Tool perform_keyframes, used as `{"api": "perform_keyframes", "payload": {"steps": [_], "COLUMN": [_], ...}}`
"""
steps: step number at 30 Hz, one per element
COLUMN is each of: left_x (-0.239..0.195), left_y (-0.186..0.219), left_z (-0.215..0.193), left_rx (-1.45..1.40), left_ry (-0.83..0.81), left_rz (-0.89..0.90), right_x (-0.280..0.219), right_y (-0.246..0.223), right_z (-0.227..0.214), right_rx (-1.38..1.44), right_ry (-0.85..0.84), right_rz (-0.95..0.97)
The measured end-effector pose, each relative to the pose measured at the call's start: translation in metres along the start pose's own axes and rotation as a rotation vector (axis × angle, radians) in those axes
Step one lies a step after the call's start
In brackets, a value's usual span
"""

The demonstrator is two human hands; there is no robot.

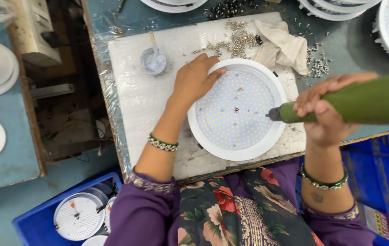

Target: The person places a circular LED circuit board into a white light fixture housing, positions several small screws into holes by hand, and then uses a power screwdriver to tighten the screws into the housing.

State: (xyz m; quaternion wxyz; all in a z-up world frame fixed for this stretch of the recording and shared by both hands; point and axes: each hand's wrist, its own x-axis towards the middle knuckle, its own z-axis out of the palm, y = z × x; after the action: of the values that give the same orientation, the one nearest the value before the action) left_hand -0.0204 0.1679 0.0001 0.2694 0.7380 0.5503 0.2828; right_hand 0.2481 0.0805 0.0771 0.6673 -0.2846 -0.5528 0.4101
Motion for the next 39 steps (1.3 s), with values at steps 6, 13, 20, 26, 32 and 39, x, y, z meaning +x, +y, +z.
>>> {"api": "perform_keyframes", "payload": {"steps": [6,13,20,26,32,39], "left_x": [0.000,-0.002,-0.027,-0.050,-0.050,-0.040], "left_y": [-0.005,0.007,0.054,0.073,0.075,0.071], "left_z": [0.004,-0.008,0.013,0.050,0.048,0.043], "left_rx": [-0.041,-0.077,-0.069,0.142,-0.064,-0.919], "left_ry": [0.005,0.012,0.126,0.025,-0.047,-0.414], "left_rz": [0.009,-0.040,0.437,0.538,0.417,-0.068], "right_x": [-0.013,-0.006,0.002,-0.014,-0.012,0.006], "right_y": [0.003,0.007,-0.016,-0.027,-0.024,-0.048], "right_z": [0.004,0.009,-0.028,-0.035,-0.018,-0.010], "right_rx": [-0.022,-0.041,-0.195,-0.093,-0.130,0.068], "right_ry": [0.028,0.009,0.006,0.062,0.087,0.094], "right_rz": [-0.027,-0.049,0.022,0.047,-0.014,-0.024]}}
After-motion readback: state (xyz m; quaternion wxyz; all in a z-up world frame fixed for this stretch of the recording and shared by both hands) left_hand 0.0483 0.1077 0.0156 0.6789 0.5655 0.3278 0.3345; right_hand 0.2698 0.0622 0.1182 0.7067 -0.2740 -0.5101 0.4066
